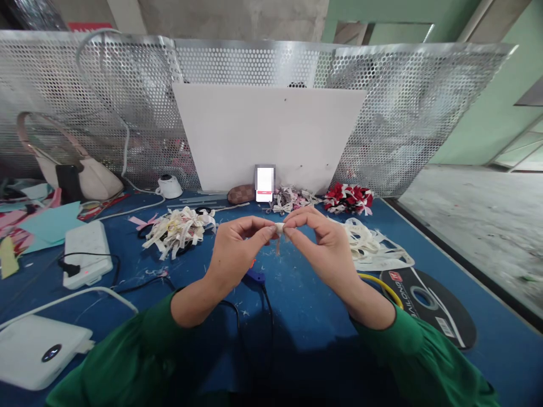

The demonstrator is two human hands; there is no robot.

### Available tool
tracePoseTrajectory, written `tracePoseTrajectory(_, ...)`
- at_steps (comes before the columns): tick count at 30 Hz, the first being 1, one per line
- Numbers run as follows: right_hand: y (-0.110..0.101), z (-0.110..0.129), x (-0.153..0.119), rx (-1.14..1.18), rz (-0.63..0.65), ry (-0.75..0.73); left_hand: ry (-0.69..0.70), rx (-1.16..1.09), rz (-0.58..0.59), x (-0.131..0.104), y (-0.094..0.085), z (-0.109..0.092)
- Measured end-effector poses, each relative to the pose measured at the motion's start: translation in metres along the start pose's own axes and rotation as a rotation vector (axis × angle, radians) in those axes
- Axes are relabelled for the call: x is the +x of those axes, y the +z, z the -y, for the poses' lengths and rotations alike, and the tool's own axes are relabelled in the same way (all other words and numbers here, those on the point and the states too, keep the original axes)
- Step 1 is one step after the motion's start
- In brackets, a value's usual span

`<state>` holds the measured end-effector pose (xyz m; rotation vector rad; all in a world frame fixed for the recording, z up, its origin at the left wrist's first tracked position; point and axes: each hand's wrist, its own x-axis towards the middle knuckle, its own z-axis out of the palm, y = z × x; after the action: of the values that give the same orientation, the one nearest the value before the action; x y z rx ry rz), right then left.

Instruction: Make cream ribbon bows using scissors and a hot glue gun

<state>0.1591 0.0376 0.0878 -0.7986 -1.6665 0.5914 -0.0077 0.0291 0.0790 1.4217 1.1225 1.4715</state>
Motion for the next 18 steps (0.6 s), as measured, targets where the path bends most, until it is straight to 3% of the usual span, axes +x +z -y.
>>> tracePoseTrajectory(18,-0.0005,-0.0002,0.0005,0.016,0.023,0.026,-0.027,0.022,-0.010,-0.0015,0.0010,-0.0025)
